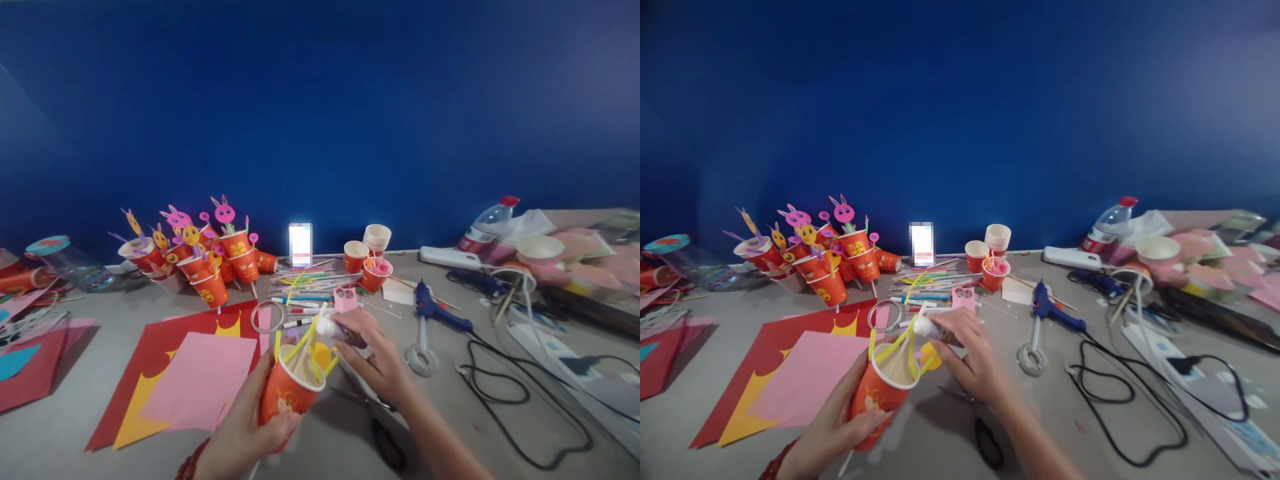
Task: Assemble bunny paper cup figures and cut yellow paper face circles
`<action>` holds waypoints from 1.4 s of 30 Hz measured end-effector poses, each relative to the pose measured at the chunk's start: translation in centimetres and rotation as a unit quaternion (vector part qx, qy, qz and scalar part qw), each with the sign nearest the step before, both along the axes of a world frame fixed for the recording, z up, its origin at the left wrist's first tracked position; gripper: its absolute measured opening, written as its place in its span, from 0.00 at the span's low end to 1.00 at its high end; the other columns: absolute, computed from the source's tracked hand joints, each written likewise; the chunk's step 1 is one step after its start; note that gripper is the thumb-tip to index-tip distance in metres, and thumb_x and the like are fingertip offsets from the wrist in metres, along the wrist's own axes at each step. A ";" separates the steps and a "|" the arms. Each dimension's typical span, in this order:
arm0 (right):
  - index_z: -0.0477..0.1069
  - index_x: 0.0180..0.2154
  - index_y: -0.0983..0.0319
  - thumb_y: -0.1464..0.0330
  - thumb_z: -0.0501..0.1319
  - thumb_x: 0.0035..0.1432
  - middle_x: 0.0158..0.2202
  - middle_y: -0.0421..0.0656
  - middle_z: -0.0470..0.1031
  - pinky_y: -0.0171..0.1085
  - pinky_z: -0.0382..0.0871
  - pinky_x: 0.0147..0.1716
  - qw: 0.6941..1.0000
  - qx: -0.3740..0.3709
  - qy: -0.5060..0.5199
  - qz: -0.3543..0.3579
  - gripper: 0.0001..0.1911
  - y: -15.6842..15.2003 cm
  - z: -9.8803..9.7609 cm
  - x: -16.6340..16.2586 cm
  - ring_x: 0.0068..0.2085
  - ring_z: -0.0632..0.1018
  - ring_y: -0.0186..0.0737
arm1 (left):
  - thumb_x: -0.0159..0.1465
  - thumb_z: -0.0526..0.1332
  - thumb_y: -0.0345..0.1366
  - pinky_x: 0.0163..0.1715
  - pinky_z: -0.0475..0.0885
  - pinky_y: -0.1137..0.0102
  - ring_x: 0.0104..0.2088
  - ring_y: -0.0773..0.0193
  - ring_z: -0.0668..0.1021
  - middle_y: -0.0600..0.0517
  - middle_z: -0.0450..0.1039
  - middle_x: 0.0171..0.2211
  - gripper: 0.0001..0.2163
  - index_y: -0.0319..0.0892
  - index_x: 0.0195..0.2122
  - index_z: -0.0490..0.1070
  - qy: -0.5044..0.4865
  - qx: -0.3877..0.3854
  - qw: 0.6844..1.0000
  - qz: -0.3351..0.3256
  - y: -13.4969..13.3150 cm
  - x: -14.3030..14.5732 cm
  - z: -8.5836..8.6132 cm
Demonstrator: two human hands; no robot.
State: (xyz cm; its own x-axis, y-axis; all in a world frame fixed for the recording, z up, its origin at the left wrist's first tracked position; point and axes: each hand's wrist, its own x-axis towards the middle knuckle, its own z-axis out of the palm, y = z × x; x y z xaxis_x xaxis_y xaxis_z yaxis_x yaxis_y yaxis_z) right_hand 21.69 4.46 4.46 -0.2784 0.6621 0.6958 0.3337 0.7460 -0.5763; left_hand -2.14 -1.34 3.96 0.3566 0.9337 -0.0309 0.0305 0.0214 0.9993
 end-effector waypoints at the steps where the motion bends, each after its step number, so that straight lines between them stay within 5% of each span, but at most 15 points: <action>1: 0.70 0.53 0.56 0.71 0.60 0.63 0.42 0.45 0.78 0.42 0.72 0.44 1.000 0.004 0.000 0.001 0.17 0.0 0.0 0.1 0.43 0.78 0.45 | 0.61 0.66 0.43 0.59 0.67 0.58 0.63 0.42 0.66 0.40 0.61 0.65 0.39 0.44 0.69 0.49 -0.001 0.002 1.000 0.000 0.0 0.0 0.0; 21: 0.72 0.50 0.56 0.73 0.62 0.59 0.42 0.45 0.80 0.46 0.70 0.48 0.999 0.025 -0.004 0.031 0.17 0.2 0.3 1.1 0.43 0.79 0.45 | 0.60 0.67 0.41 0.61 0.65 0.56 0.64 0.41 0.65 0.43 0.62 0.65 0.36 0.47 0.68 0.55 -0.009 -0.006 1.000 -0.002 -0.3 -0.6 -0.7; 29: 0.71 0.51 0.55 0.73 0.63 0.59 0.43 0.45 0.79 0.48 0.70 0.49 0.998 0.016 -0.015 0.052 0.18 0.5 -0.2 1.5 0.45 0.78 0.46 | 0.56 0.70 0.43 0.57 0.69 0.57 0.62 0.39 0.68 0.43 0.64 0.64 0.37 0.45 0.65 0.60 -0.069 -0.085 0.994 0.001 -0.3 -0.8 -0.7; 42: 0.71 0.52 0.54 0.72 0.62 0.61 0.43 0.46 0.79 0.48 0.70 0.48 0.998 0.015 -0.046 0.041 0.18 0.6 -0.3 1.6 0.45 0.78 0.48 | 0.58 0.69 0.42 0.60 0.65 0.57 0.63 0.42 0.66 0.44 0.63 0.64 0.35 0.48 0.66 0.59 -0.036 -0.060 0.998 -0.004 -0.2 -1.0 -1.0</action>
